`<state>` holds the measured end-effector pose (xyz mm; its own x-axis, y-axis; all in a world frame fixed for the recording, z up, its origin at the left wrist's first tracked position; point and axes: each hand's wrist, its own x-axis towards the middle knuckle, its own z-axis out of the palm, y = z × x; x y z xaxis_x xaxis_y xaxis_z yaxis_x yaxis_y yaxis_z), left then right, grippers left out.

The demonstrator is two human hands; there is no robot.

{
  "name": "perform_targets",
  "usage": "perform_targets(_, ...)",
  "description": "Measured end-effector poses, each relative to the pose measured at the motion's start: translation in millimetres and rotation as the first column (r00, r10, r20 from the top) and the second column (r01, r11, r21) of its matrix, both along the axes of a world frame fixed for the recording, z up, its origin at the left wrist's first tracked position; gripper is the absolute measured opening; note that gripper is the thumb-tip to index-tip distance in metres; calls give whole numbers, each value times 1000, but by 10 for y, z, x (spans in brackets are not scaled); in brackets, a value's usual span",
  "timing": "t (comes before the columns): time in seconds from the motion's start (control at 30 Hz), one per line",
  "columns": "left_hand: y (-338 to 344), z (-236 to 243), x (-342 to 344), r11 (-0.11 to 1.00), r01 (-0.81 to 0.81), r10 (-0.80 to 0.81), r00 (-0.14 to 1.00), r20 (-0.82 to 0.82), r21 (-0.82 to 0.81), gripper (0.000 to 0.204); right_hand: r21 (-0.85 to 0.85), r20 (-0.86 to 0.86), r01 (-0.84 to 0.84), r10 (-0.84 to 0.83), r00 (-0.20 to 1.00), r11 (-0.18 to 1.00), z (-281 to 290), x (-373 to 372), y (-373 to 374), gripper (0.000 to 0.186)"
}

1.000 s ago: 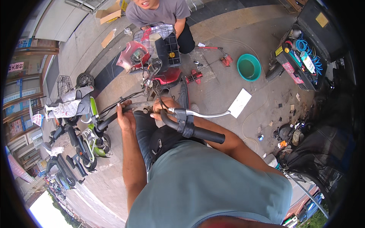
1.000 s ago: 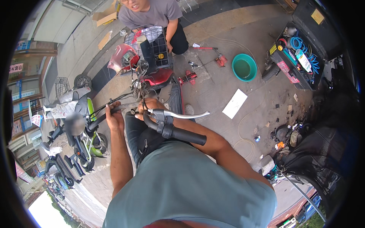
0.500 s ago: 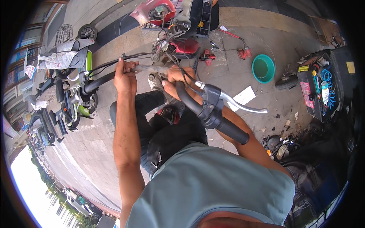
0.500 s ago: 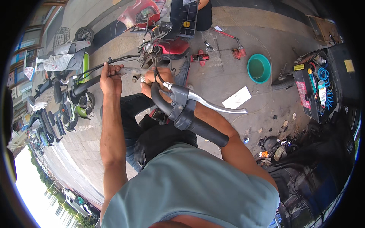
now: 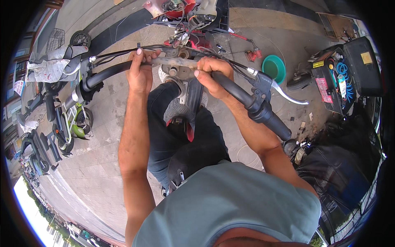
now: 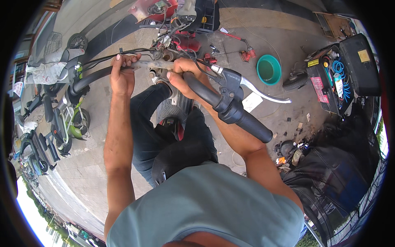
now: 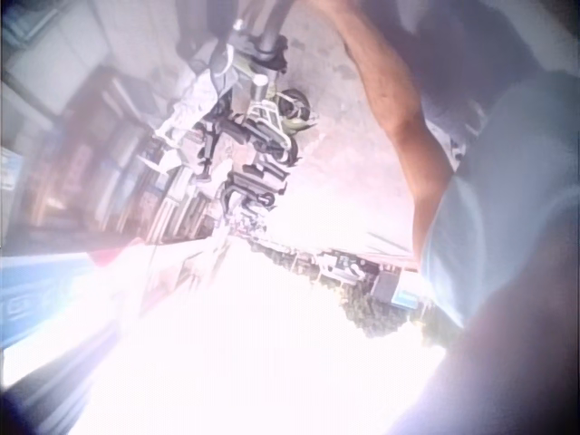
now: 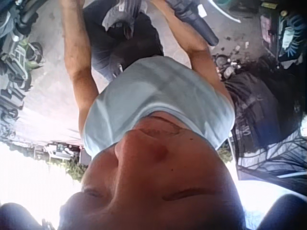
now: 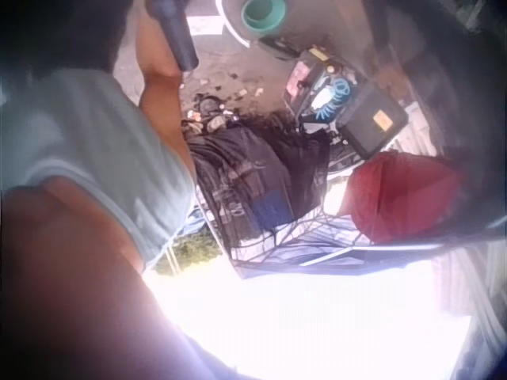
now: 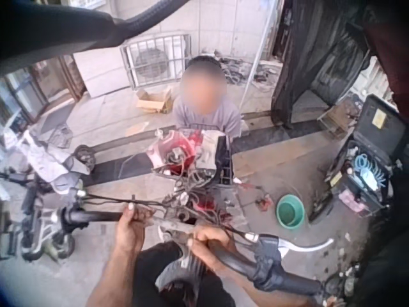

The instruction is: The person works on the handlebars of a red motor scooter, manipulating the brake levers and cables. They adjust the position of the handlebar grips and tighten components near the stem while another person assists in the background.

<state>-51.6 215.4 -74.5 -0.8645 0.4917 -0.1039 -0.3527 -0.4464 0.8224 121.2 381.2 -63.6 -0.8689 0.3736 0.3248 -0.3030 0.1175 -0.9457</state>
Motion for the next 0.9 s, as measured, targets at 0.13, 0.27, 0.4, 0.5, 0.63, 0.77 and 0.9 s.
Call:
perform_targets(0.13, 124, -83, -17, 999, -33, 33, 999, -6, 17, 38, -44, -120, 95, -99, 988, 995, 8, 69, -232, 35)
perform_targets(0.27, 352, 25, -25, 995, -100, 99, 995, -6, -15, 34, -80, -154, 140, -151, 976, 987, -30, 125, -316, 36)
perform_targets(0.4, 184, -127, 131, 962, -234, 222, 970, 100, 137, 32, -55, -103, 48, -54, 993, 997, 56, -76, 75, 35)
perform_targets(0.5, 157, -167, 371, 910, -391, 367, 915, 169, 142, 33, 23, 31, -99, 98, 995, 995, 290, -343, 394, 37)
perform_targets(0.63, 110, -159, 141, 944, -327, 322, 942, 93, 46, 31, 25, -40, -55, 56, 998, 998, 192, -169, 71, 33)
perform_targets(0.77, 422, 12, -56, 993, -115, 116, 990, -77, 18, 31, -20, -171, 177, -178, 969, 984, -114, 216, -462, 28)
perform_targets(0.9, 259, -38, 165, 974, -228, 228, 974, 7, 7, 27, -135, -162, 24, -46, 986, 991, 30, 37, 61, 29)
